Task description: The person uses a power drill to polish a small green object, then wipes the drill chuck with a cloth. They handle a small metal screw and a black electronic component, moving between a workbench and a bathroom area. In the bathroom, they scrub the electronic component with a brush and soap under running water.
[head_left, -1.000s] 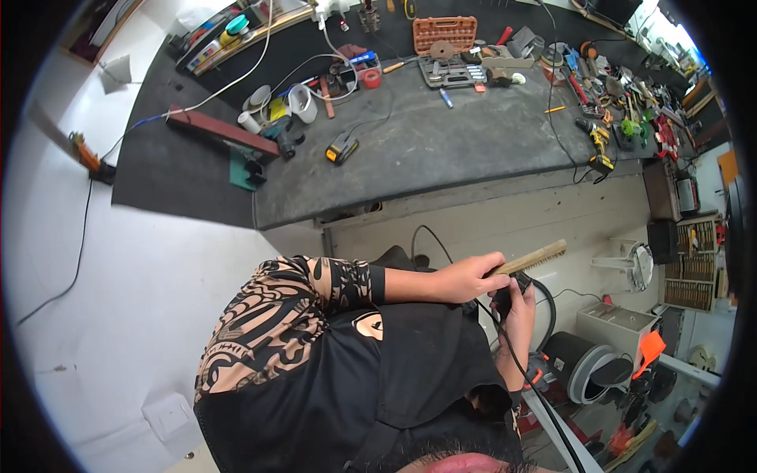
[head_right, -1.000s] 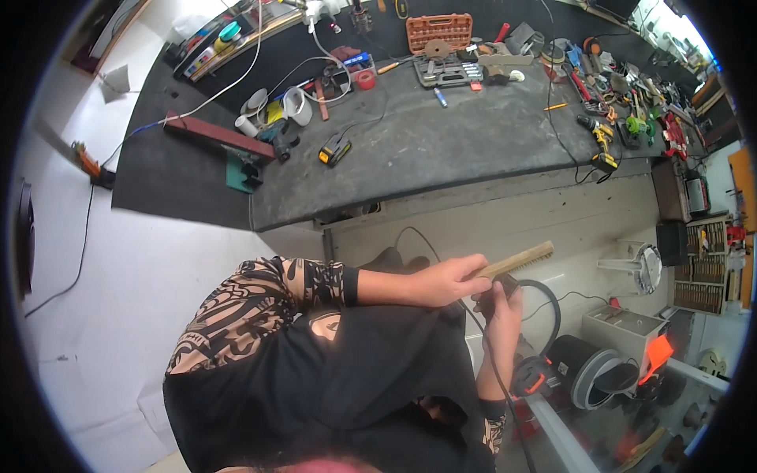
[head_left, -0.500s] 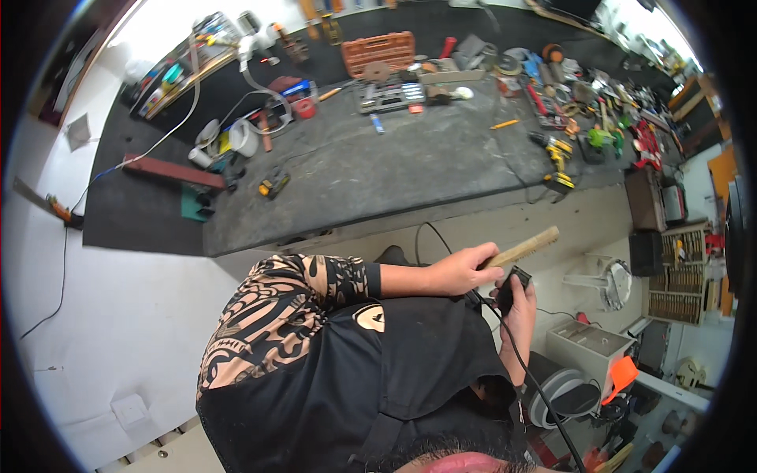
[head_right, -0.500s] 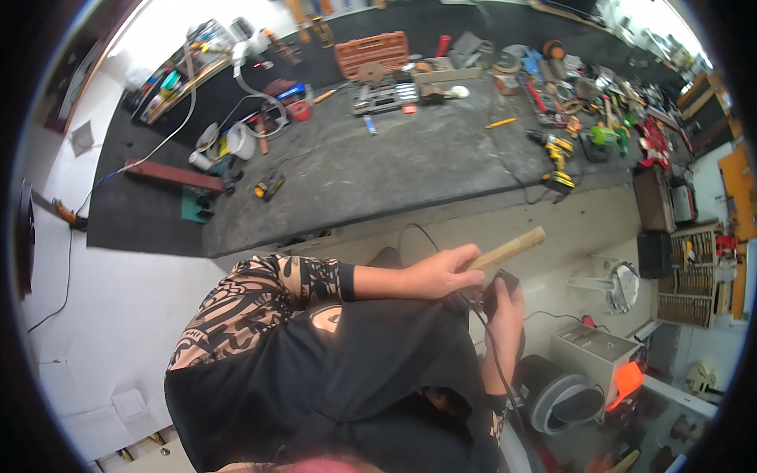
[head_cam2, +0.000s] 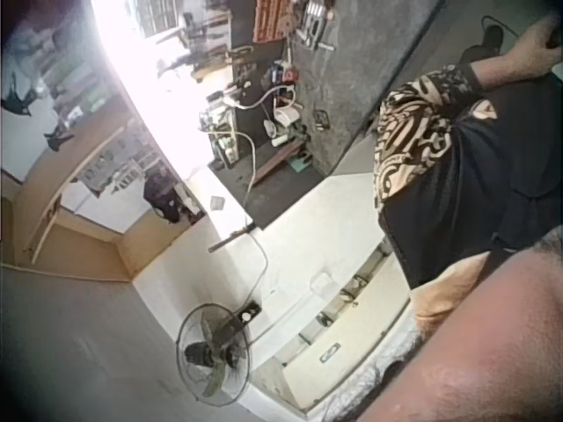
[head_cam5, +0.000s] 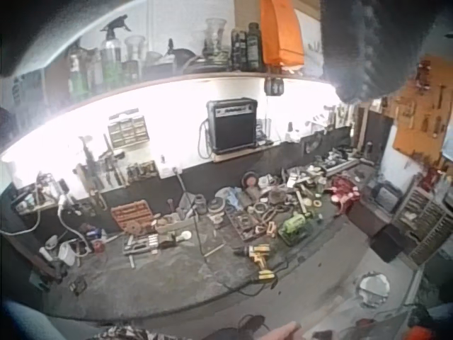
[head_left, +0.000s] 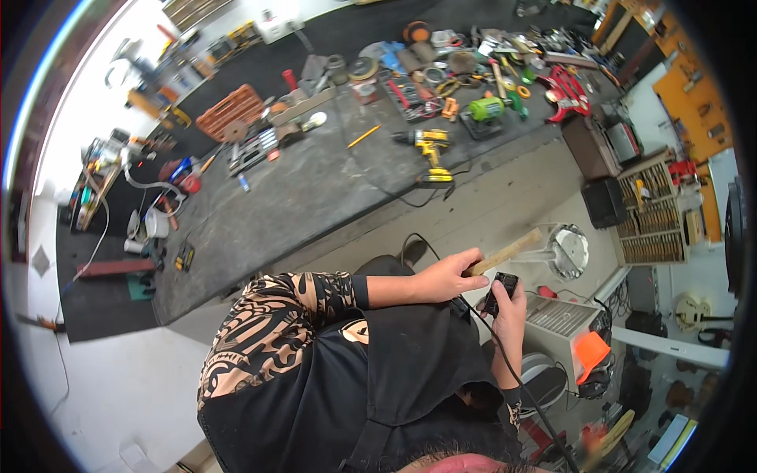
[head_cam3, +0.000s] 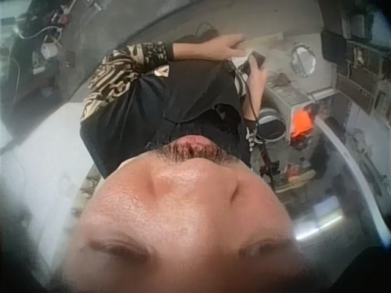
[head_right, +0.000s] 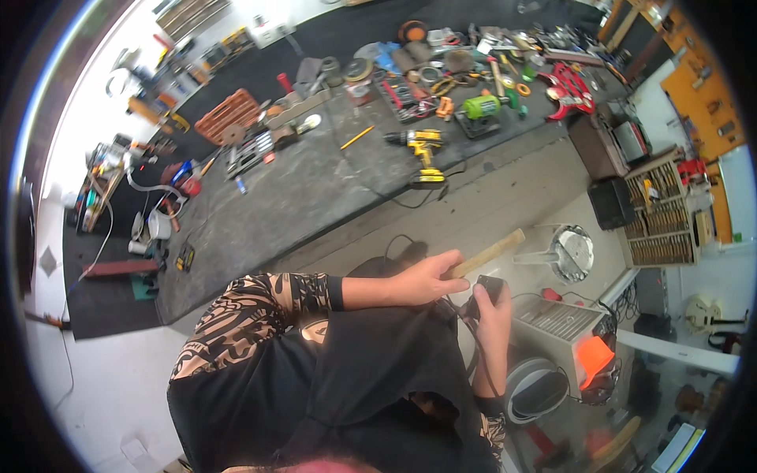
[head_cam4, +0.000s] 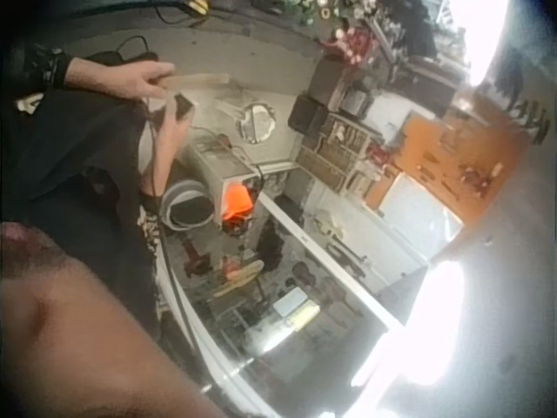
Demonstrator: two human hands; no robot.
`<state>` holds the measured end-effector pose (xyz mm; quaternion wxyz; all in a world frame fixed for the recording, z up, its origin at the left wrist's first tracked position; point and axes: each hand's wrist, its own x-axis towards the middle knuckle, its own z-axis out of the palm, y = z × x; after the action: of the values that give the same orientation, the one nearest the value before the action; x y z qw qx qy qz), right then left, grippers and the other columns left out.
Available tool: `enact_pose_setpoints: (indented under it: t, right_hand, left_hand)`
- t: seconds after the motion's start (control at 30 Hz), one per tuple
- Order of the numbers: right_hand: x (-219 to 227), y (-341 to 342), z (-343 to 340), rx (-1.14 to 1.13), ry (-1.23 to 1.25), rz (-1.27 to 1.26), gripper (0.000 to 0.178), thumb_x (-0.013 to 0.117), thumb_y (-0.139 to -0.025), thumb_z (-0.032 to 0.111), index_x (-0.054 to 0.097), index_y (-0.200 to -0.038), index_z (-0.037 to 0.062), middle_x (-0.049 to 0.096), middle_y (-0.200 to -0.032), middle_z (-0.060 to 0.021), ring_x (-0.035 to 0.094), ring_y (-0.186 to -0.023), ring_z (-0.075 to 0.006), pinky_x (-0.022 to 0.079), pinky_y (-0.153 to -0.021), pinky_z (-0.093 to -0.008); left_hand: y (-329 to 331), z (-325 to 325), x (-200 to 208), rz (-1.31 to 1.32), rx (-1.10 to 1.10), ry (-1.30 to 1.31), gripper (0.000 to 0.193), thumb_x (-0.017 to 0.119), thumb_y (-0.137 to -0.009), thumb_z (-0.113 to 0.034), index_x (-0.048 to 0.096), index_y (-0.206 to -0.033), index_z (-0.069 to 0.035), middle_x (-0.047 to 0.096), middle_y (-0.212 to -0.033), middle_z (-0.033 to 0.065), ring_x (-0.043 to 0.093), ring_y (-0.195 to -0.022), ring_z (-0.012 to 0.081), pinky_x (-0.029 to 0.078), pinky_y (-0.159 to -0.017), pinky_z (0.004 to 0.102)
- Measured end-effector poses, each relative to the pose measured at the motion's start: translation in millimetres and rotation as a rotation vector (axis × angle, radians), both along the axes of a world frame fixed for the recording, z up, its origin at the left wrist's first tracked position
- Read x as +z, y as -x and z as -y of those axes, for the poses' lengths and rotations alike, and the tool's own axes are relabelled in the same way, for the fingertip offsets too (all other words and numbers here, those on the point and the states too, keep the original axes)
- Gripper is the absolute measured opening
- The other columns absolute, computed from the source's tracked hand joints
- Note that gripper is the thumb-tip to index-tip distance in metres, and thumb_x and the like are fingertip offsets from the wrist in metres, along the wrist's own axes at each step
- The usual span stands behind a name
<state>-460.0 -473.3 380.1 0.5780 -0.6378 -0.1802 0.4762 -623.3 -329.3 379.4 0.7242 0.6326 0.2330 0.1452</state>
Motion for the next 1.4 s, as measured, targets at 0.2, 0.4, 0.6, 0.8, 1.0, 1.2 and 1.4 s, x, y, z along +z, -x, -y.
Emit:
enact_pose_setpoints:
  t: [0.2, 0.4, 0.6, 0.8, 1.0, 1.2, 1.4]
  right_hand:
    - [-10, -123, -28, -0.093, 0.066, 0.109, 0.022, 0.065, -0.109, 0.013, 0.059, -0.122, -0.0024, 0.065, -0.092, -0.0097, 0.066, -0.061, -0.0198, 0.051, -0.05, -0.0323]
    - [13, -244, -78, -0.202, 0.102, 0.121, 0.024, 0.063, -0.108, 0.01, 0.06, -0.129, -0.0019, 0.066, -0.094, -0.0095, 0.066, -0.063, -0.019, 0.053, -0.052, -0.0332]
    - [22, -347, -126, -0.316, 0.097, 0.244, 0.04, 0.067, -0.107, 0.014, 0.054, -0.144, 0.0068, 0.063, -0.119, -0.0078, 0.063, -0.095, -0.0141, 0.053, -0.066, -0.0276]
    - [-6, -474, -184, -0.131, 0.041, 0.292, 0.043, 0.069, -0.103, 0.007, 0.055, -0.143, 0.0017, 0.066, -0.128, -0.0121, 0.066, -0.109, -0.0184, 0.057, -0.085, -0.0307]
    - [1, -608, -248, 0.025, -0.005, 0.231, 0.049, 0.068, -0.105, 0.009, 0.053, -0.151, -0.0041, 0.065, -0.136, -0.0157, 0.068, -0.117, -0.0219, 0.057, -0.101, -0.0352]
    - [8, -713, -323, 0.296, -0.079, 0.462, 0.04, 0.067, -0.105, 0.013, 0.062, -0.14, -0.0034, 0.074, -0.125, -0.0146, 0.072, -0.114, -0.022, 0.057, -0.098, -0.0362]
    - [6, -765, -410, 0.373, -0.127, 0.346, 0.036, 0.069, -0.104, 0.013, 0.063, -0.136, -0.0028, 0.074, -0.115, -0.0116, 0.07, -0.103, -0.0167, 0.057, -0.091, -0.0328]
  left_hand:
    - [-143, -53, -25, 0.063, -0.113, -0.076, 0.04, 0.075, -0.105, -0.034, 0.059, -0.119, 0.0, 0.056, -0.085, 0.0056, 0.053, -0.08, 0.0135, 0.046, -0.07, 0.0345]
    - [-293, -114, -25, 0.079, -0.288, -0.012, 0.04, 0.076, -0.104, -0.035, 0.06, -0.115, 0.0, 0.053, -0.082, 0.0043, 0.051, -0.079, 0.0127, 0.045, -0.069, 0.0343]
    - [-406, -169, 6, 0.21, -0.367, 0.256, 0.035, 0.075, -0.105, -0.03, 0.064, -0.121, -0.002, 0.058, -0.083, -0.0008, 0.054, -0.068, 0.0082, 0.043, -0.058, 0.0289]
    - [-516, -217, -17, 0.1, -0.347, 0.26, 0.03, 0.072, -0.105, -0.024, 0.064, -0.125, -0.004, 0.068, -0.091, -0.0009, 0.056, -0.064, 0.0056, 0.044, -0.055, 0.025]
    - [-629, -255, -13, 0.058, -0.157, 0.28, 0.027, 0.072, -0.105, -0.019, 0.063, -0.126, -0.005, 0.067, -0.09, -0.0011, 0.055, -0.063, 0.0048, 0.044, -0.054, 0.024]
    - [-693, -294, 18, 0.068, 0.029, 0.247, 0.03, 0.073, -0.106, -0.017, 0.061, -0.13, -0.005, 0.06, -0.085, -0.0028, 0.055, -0.062, 0.0048, 0.044, -0.054, 0.0247]
    - [-743, -350, 11, 0.076, 0.178, 0.219, 0.031, 0.074, -0.105, -0.015, 0.057, -0.129, -0.005, 0.058, -0.085, -0.0023, 0.055, -0.062, 0.0053, 0.044, -0.054, 0.0249]
